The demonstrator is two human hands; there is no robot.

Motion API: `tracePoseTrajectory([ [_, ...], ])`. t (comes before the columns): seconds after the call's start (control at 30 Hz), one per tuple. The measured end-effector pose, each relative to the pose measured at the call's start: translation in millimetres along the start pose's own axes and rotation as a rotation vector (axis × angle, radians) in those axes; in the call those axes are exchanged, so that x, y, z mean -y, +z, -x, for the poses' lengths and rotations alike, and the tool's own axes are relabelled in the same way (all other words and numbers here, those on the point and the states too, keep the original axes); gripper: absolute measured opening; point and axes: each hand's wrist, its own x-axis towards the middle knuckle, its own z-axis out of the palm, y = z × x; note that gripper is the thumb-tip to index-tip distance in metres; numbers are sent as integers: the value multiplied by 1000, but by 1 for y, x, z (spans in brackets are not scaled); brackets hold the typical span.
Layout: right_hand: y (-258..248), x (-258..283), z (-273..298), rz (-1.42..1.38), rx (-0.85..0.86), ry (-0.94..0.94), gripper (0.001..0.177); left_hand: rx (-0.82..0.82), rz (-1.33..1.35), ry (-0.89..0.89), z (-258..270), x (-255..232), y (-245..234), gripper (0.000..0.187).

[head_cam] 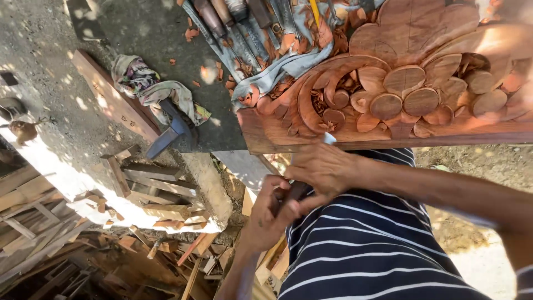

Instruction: Carving intricate floral patterns into a piece of wood using a hammer and chisel.

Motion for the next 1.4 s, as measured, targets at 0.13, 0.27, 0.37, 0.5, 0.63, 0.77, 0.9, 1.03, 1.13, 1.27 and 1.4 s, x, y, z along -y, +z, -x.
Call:
tracePoseTrajectory([
  [0.13,-10,-16,-32,-169,-86,-233,63,-80,240,-179,-9,-4,3,32],
  [0.27,-14,-20,-34,-245,-242,-216,60,-188,240,-242,-24,-27,14,32],
  [0.37,-5,-28,-33,-206,-198,-201,52,-229,235,-273,-24,-31,27,28],
  [0.5,-4,-32,-38,-213,-187,-220,48,-267,318,-260,-21,-13,25,16],
  [0.63,-3,-31,-38,-217,-201,-221,43,-254,312,-239,-21,-9,23,8],
  [0.77,-6,-29,-40,-250,-243,-219,38,-233,318,-188,-29,-7,19,9],
  [0.9,-8,-30,-41,-258,-272,-201,37,-217,307,-160,-33,-1,15,9],
  [1.03,-3,-33,-41,-171,-291,-140,37,-217,282,-139,-36,-2,15,7],
  [1.13,3,-34,-40,-115,-263,-140,36,-226,255,-156,-32,-8,16,7],
  [1.27,-1,-34,-40,-215,-291,-218,35,-222,253,-141,-29,-8,13,8],
  [1.4,-4,-34,-41,-252,-315,-205,35,-222,288,-132,-35,-9,16,8],
])
